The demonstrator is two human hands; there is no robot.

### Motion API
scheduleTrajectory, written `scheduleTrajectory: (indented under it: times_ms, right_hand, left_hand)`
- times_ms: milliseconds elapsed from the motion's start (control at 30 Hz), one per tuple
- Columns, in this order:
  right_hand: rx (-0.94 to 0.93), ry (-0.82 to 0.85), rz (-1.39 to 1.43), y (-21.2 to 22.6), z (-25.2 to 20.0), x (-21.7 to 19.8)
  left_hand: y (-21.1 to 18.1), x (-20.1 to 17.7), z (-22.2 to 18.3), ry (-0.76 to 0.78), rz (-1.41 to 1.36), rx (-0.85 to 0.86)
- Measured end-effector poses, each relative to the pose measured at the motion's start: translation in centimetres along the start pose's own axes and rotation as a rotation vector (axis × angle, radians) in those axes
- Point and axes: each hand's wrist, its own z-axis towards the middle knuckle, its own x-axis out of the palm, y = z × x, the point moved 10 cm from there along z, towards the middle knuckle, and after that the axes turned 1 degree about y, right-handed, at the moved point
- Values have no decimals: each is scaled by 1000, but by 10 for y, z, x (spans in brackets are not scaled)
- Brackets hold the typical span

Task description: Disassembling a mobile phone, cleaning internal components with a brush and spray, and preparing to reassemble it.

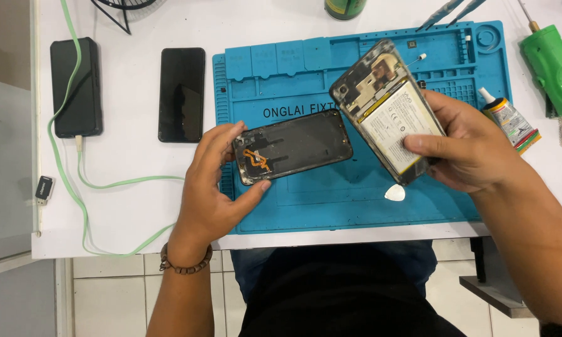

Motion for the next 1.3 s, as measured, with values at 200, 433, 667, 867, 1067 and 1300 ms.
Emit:
scheduleTrajectory:
  times_ms: [200, 433, 667, 867, 1067, 1300]
  right_hand:
    - [-49, 153, 135, 22, 7, 48]
    - [50, 265, 192, 7, 15, 61]
    - [-54, 199, -312, -1, 17, 50]
    - [-126, 83, -758, 4, 15, 79]
    - [-407, 191, -1135, 8, 13, 112]
    - [-295, 173, -1205, -7, 16, 108]
  left_hand:
    - [8, 13, -6, 73, -266, -105]
    - [10, 21, -10, 95, -430, -191]
    - [21, 30, -17, 79, -451, -294]
    - [23, 36, -25, 42, -566, -302]
    - [25, 35, -30, 21, -626, -360]
    - [18, 38, -32, 32, -705, -336]
